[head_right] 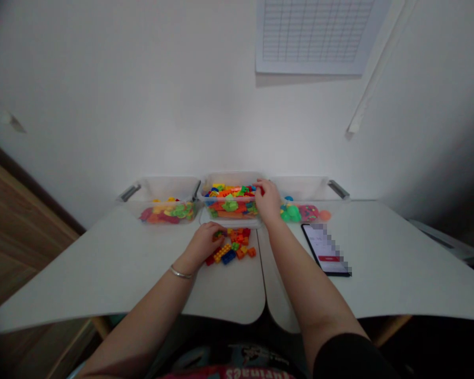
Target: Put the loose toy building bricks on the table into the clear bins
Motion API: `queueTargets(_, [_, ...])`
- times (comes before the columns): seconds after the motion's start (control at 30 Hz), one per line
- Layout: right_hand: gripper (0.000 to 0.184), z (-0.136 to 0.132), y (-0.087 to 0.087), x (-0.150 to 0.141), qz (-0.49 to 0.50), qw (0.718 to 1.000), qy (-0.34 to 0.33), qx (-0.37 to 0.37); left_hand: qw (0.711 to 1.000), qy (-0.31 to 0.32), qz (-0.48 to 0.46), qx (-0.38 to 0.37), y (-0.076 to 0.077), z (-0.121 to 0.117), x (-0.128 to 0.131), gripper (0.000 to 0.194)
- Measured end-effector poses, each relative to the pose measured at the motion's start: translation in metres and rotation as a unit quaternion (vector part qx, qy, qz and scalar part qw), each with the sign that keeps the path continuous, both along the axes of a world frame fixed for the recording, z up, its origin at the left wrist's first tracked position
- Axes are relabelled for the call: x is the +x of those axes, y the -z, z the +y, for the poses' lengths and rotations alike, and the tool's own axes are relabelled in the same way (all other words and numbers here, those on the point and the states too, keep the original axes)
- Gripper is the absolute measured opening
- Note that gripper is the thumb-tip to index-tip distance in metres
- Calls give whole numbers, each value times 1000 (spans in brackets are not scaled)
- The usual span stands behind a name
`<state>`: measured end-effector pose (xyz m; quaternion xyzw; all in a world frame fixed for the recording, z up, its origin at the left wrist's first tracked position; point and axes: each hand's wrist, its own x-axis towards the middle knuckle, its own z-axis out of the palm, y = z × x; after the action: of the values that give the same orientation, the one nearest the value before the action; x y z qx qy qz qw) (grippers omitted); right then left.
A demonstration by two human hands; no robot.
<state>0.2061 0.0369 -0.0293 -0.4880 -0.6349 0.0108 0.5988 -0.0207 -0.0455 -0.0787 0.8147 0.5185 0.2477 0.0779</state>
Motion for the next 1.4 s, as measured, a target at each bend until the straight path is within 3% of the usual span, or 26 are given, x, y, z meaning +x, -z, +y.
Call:
queueTargets(0.2, [22, 0, 6, 7, -71, 997, -18, -6, 1000, 5, -16, 3, 2, 1, -1, 17])
queueTargets(0.43, [23, -54, 14, 4, -163, 982, -31, 94, 1000, 12, -14, 4, 0, 0, 0, 17])
queueTargets(0.57, [22, -75, 42, 5, -214, 966, -135, 44, 1000, 12, -8, 3, 2, 1, 0, 18])
queueTargets(0.7, [25, -75, 73, 14, -206, 962, -176, -40, 1000, 13, -8, 2, 4, 2, 0, 18])
queueTargets(0.8, [32, -72, 85, 17, -199, 954, -203, -94, 1000, 14, -7, 3, 4, 2, 0, 18])
queueTargets(1.03, [38, -71, 84, 10, -201, 940, -235, -146, 1000, 13, -2, 6, 5, 3, 0, 19])
queueTargets(1.4, [29, -68, 86, 18, -176, 955, -184, -150, 1000, 23, -6, 10, 2, 1, 1, 17])
